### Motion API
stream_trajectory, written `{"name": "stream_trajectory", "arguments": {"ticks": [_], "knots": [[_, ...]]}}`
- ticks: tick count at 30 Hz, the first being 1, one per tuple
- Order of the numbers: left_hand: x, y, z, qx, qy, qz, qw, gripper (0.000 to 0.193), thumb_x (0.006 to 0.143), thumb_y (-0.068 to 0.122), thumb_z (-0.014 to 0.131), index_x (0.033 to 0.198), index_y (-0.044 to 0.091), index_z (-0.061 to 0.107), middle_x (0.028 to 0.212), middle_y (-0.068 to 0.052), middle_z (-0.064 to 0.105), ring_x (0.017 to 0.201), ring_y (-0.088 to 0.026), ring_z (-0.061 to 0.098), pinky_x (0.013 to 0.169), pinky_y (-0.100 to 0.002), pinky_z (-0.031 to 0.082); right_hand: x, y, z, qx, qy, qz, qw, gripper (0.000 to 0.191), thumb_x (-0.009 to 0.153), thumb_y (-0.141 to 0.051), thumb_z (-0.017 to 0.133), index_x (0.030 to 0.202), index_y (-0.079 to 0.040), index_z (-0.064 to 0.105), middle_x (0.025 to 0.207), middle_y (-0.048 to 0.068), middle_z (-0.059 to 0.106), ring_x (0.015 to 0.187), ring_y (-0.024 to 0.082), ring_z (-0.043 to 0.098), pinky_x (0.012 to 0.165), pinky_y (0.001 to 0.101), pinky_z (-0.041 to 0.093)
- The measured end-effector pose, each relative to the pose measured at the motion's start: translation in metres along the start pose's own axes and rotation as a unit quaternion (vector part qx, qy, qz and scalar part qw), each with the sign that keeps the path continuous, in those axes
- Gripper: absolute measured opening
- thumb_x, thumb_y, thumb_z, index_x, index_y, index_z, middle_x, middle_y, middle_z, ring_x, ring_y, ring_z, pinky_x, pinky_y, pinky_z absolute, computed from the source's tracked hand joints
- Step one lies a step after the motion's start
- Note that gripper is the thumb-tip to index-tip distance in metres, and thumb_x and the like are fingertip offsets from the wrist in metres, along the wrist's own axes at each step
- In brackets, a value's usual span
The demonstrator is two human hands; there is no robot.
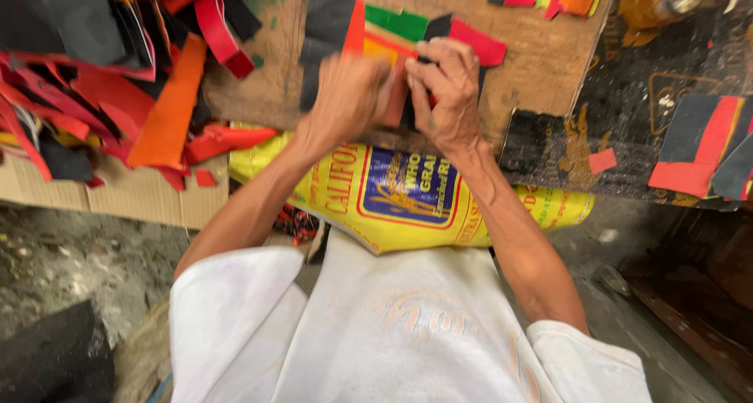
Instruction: The person arranges small colored foam scraps into a mosaic pattern on a wooden board, pressing pieces edge to edge to build up the design. Near the end they pick up scissors and trim an orange foam piece to fit before placing it back into the pattern.
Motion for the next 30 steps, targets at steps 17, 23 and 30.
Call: {"name": "stream_trajectory", "arguments": {"ticks": [17,23,30], "knots": [[-0.001,-0.001,0.003,0.036,0.077,-0.016,0.996,0.024,0.091,0.020,0.071,0.073,0.006,0.062,0.065,-0.020,0.063,0.060,-0.043,0.063,0.051,-0.052,0.047,-0.003,-0.003,0.001,0.003,-0.013,0.002,1.000,0.016,0.093,0.001,0.075,0.109,-0.001,0.076,0.123,0.012,0.068,0.121,0.033,0.059,0.106,0.0446,0.046],[0.000,0.002,0.011,0.021,0.038,-0.026,0.999,0.022,0.090,0.018,0.068,0.073,0.005,0.061,0.064,-0.021,0.063,0.057,-0.042,0.063,0.050,-0.053,0.047,-0.005,-0.002,0.000,-0.003,-0.002,0.013,1.000,0.016,0.090,0.000,0.075,0.106,-0.001,0.075,0.121,0.013,0.068,0.120,0.034,0.059,0.103,0.0454,0.045],[-0.005,0.004,0.008,0.023,-0.008,-0.071,0.997,0.019,0.087,0.016,0.066,0.071,0.006,0.061,0.061,-0.023,0.061,0.055,-0.043,0.062,0.050,-0.054,0.047,-0.004,-0.003,0.000,0.003,0.000,-0.001,1.000,0.016,0.090,0.000,0.074,0.106,-0.001,0.075,0.120,0.012,0.067,0.121,0.034,0.058,0.105,0.0459,0.045]]}}
Point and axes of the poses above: each hand's wrist, its own x-axis towards the middle knuckle, its own z-axis out of the palm, y = z × x, the point moved 2 cm from there along x, towards the middle knuckle
